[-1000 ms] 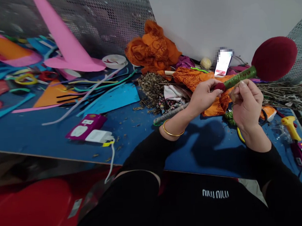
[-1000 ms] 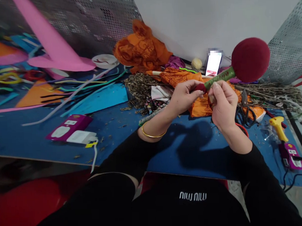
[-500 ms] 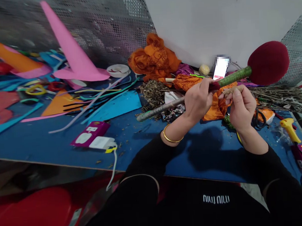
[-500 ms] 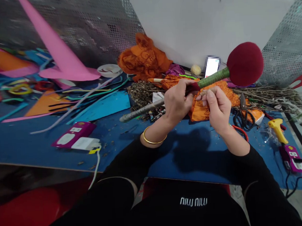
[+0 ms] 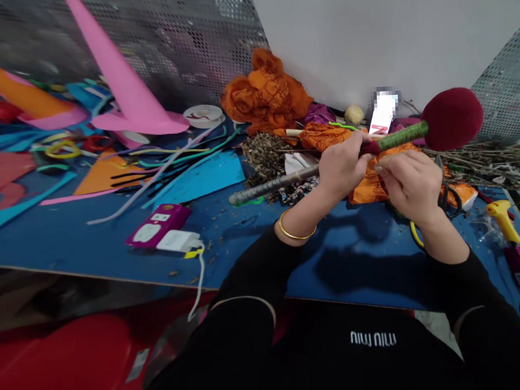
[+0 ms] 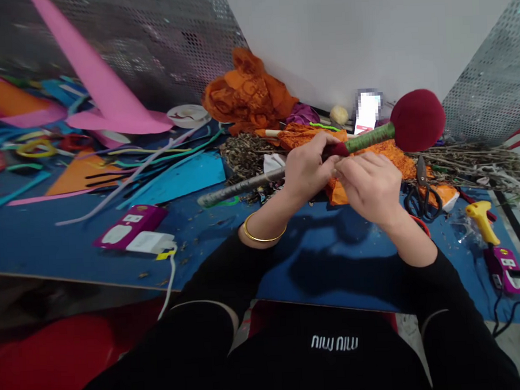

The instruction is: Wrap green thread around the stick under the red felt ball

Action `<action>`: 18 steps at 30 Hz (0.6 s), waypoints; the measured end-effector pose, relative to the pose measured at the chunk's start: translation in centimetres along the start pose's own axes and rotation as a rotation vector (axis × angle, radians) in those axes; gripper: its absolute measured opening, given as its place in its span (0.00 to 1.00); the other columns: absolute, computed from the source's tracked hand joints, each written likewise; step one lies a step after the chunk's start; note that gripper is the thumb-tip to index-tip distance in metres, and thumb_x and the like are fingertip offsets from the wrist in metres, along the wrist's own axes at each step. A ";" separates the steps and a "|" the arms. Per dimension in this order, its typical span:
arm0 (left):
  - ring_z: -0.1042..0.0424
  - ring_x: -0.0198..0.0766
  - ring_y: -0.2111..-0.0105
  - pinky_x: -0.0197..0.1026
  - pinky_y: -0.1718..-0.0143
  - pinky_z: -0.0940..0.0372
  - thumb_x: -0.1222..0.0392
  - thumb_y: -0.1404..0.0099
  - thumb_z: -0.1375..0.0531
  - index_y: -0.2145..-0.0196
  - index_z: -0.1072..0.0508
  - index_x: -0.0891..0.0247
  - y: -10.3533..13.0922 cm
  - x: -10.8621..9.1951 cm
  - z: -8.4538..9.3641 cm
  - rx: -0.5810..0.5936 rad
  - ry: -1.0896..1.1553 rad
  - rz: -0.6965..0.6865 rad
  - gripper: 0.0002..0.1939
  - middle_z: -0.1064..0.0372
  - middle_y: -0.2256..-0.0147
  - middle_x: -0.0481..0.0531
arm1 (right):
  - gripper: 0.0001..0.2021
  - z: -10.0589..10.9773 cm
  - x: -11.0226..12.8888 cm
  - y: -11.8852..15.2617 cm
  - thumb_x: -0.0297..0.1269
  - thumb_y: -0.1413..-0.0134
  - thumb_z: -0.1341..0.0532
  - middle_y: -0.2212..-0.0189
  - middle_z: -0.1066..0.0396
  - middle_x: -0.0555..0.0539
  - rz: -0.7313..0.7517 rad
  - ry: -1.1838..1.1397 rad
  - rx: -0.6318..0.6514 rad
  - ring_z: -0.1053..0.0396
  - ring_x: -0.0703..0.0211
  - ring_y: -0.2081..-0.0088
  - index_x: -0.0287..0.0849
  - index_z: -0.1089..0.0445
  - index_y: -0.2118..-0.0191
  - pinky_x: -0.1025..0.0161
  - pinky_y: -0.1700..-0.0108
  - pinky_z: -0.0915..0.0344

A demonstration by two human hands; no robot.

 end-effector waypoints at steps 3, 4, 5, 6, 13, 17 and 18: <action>0.27 0.43 0.64 0.42 0.61 0.36 0.60 0.38 0.41 0.58 0.27 0.62 0.0 -0.1 -1.5 0.135 0.043 0.009 0.10 0.24 0.64 0.52 | 0.14 0.5 -1.7 -0.6 0.45 0.36 0.44 0.73 0.26 0.50 -0.098 -0.221 0.030 0.28 0.59 0.68 0.46 0.28 0.71 0.57 0.61 0.31; 0.28 0.42 0.64 0.42 0.61 0.37 0.60 0.39 0.41 0.59 0.26 0.63 0.1 -0.1 -2.0 0.180 0.069 0.006 0.10 0.24 0.64 0.52 | 0.15 0.7 -2.3 -0.7 0.46 0.36 0.44 0.73 0.27 0.50 -0.130 -0.311 0.019 0.28 0.59 0.68 0.47 0.28 0.71 0.57 0.62 0.30; 0.28 0.42 0.64 0.42 0.61 0.37 0.61 0.39 0.41 0.60 0.26 0.63 0.1 -0.2 -2.5 0.223 0.097 0.002 0.10 0.24 0.64 0.52 | 0.15 0.7 -3.0 -0.8 0.47 0.37 0.43 0.73 0.27 0.50 -0.167 -0.395 0.004 0.27 0.60 0.68 0.46 0.28 0.72 0.58 0.63 0.29; 0.29 0.42 0.65 0.42 0.61 0.37 0.61 0.40 0.41 0.60 0.26 0.64 0.2 -0.3 -3.0 0.260 0.127 -0.002 0.10 0.25 0.64 0.52 | 0.15 0.7 -3.7 -0.8 0.48 0.38 0.41 0.73 0.28 0.51 -0.213 -0.467 -0.016 0.27 0.60 0.68 0.46 0.28 0.72 0.58 0.63 0.28; 0.31 0.39 0.64 0.42 0.60 0.38 0.65 0.42 0.41 0.60 0.28 0.65 0.6 -0.4 -4.6 0.364 0.308 -0.045 0.10 0.25 0.63 0.52 | 0.12 -0.3 -7.6 -0.2 0.45 0.49 0.31 0.74 0.28 0.52 -0.478 -0.700 -0.113 0.25 0.58 0.64 0.44 0.29 0.73 0.60 0.65 0.26; 0.32 0.37 0.67 0.41 0.63 0.38 0.61 0.41 0.39 0.63 0.28 0.66 0.9 -0.3 -4.8 0.377 0.362 -0.001 0.08 0.26 0.66 0.52 | 0.12 -0.5 -7.5 -0.5 0.46 0.49 0.31 0.75 0.27 0.52 -0.441 -0.655 -0.098 0.25 0.59 0.65 0.45 0.29 0.74 0.59 0.63 0.25; 0.33 0.36 0.68 0.40 0.64 0.38 0.59 0.41 0.39 0.65 0.28 0.65 0.9 -0.2 -4.8 0.369 0.385 0.017 0.08 0.27 0.68 0.52 | 0.13 -0.5 -7.4 -0.6 0.47 0.49 0.32 0.74 0.27 0.52 -0.423 -0.636 -0.091 0.25 0.59 0.66 0.45 0.29 0.74 0.59 0.63 0.24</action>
Point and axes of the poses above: each hand's wrist, its own y-axis away from the middle knuckle, its own z-axis out of the back of the hand, x = y × z, the point moved 10 cm from there along -y, towards the middle knuckle
